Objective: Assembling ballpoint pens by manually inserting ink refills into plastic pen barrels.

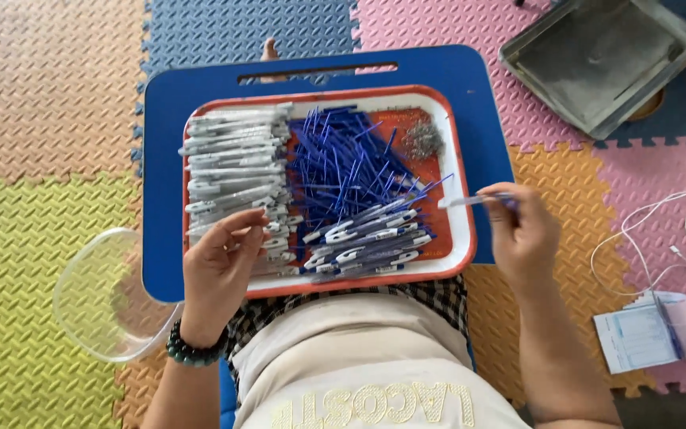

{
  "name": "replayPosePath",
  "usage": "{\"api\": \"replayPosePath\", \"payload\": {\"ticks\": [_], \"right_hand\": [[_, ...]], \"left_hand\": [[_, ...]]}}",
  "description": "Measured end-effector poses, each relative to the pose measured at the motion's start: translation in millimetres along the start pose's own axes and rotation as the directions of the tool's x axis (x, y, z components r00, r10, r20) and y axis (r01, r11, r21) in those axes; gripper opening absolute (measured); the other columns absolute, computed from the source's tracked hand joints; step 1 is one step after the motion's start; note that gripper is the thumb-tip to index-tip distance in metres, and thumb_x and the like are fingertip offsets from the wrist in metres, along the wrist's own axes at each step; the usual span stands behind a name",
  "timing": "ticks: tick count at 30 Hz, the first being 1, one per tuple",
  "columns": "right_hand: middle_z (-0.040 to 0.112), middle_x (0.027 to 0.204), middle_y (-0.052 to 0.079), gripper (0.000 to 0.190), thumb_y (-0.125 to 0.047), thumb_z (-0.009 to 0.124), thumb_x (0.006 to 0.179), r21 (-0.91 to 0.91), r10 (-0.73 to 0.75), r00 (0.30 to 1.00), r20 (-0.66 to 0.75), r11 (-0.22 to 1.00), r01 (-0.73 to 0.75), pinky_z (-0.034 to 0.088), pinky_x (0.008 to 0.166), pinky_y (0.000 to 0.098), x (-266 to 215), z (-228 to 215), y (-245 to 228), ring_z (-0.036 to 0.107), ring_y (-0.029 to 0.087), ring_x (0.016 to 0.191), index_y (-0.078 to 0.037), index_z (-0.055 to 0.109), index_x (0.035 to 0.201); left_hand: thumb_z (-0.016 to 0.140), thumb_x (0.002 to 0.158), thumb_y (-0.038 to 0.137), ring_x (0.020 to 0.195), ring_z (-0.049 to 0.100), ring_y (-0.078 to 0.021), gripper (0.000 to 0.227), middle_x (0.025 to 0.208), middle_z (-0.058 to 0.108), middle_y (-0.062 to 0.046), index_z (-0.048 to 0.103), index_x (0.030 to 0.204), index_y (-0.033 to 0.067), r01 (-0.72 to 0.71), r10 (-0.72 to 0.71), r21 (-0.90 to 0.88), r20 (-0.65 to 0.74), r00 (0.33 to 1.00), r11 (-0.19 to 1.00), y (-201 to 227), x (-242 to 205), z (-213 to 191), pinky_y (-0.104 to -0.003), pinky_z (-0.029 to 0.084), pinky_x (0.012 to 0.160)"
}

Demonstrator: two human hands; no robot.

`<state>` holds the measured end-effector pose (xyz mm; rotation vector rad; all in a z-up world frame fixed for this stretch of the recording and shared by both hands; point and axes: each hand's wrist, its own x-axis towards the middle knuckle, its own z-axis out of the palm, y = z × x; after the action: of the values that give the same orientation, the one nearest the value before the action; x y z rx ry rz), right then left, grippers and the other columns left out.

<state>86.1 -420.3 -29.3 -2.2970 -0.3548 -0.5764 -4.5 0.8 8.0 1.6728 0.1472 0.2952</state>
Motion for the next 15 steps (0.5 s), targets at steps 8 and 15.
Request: {"api": "replayPosePath", "payload": {"ticks": [8,15], "right_hand": [[0.084,0.111,0.008,0.012,-0.018,0.073,0.123,-0.003,-0.129,0.980,-0.149,0.991,0.130,0.060,0.088,0.0398,-12,-3,-11,0.076,0.034,0.095,-0.010,0.081,0.119],[0.085,0.110,0.009,0.012,-0.009,0.071,0.122,0.040,-0.053,0.998,-0.025,0.998,0.054,0.063,0.092,0.0418,8,2,-18,0.080,0.035,0.102,-0.008,0.081,0.116]], "left_hand": [[0.072,0.110,0.008,0.102,0.081,-0.0237,0.026,0.116,0.084,-0.019,0.079,0.134,0.0001,-0.023,0.023,0.012,0.016,1.000,1.000,2,-1,-3,-0.037,0.071,0.086],[0.073,0.108,0.005,0.098,0.082,-0.0205,0.027,0.114,0.085,-0.016,0.081,0.134,0.0024,-0.024,0.024,0.010,0.004,1.000,1.000,-3,-2,1,-0.034,0.071,0.083]]}}
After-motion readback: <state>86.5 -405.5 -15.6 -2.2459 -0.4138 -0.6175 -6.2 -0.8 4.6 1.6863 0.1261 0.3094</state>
